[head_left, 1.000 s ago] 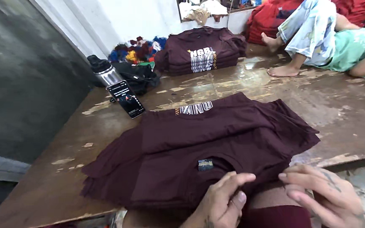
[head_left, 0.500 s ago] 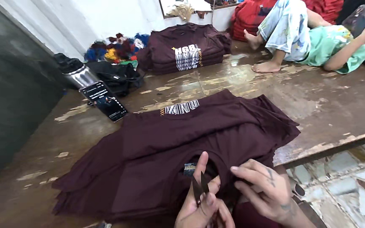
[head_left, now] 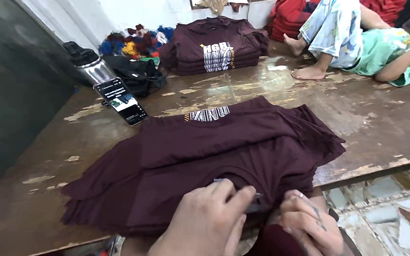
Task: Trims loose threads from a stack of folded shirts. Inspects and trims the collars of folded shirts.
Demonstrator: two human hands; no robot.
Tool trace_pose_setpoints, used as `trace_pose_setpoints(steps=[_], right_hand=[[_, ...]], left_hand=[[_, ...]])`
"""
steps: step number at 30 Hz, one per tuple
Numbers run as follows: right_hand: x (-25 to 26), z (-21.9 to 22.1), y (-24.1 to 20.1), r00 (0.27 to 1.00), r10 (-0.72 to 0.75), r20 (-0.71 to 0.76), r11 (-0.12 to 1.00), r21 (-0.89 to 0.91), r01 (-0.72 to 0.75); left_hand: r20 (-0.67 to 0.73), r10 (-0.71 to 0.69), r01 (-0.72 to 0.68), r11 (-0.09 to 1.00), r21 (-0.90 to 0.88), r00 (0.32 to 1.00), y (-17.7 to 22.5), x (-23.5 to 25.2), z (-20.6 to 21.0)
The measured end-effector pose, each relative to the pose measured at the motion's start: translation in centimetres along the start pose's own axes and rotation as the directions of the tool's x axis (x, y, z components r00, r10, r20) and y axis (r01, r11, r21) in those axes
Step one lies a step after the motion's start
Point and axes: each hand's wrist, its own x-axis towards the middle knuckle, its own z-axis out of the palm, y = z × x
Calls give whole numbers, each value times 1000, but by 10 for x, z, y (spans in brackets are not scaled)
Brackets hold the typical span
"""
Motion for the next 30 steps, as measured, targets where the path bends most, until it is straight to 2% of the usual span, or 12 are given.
trace_pose_setpoints(steps=[3, 7, 9, 11, 14, 17, 19, 22, 23, 26, 28, 30], right_hand=[[3, -2, -5, 1000, -1, 3, 995, -102, 1], [11, 1, -13, 1000, 10, -1, 993, -116, -10], [22, 1, -19, 1000, -22, 4, 1000, -15, 22], [36, -5, -22, 998, -55, 19, 995, 89, 53], [59, -21, 1, 997, -51, 57, 998, -26, 52], [80, -10, 39, 955, -32, 294, 995, -83, 59], [83, 1, 52, 865, -68, 497, 996, -12, 86], [86, -15, 46, 742, -57, 668, 996, -13, 88], [86, -22, 43, 761, -76, 644, 985, -69, 156], [69, -20, 45, 901, -249, 355, 861, -344, 374], [44, -12, 50, 943, -259, 210, 838, -436, 327], [23, -10, 52, 970, -159, 185, 889, -400, 222]], left_hand=[[0, 166, -165, 984, 73, 986, 7, 8, 3], [27, 193, -195, 962, 193, 981, 14, 8, 12], [26, 134, -136, 971, 196, 991, 10, 3, 11], [-23, 9, -7, 998, 63, 1000, 1, -5, 10], [-76, -281, 265, 949, -171, 957, 0, -18, 28], [-81, -248, 223, 944, -244, 965, 14, -24, 59], [-145, -161, 108, 941, -320, 976, 16, -20, 65], [-108, -111, 57, 909, -413, 988, 6, -19, 71], [-91, -135, 82, 894, -441, 987, 5, -20, 72], [-10, -257, 216, 832, -511, 966, 8, -19, 68], [17, -312, 275, 808, -521, 950, 11, -16, 68], [-1, -333, 283, 801, -528, 943, 13, -17, 70]])
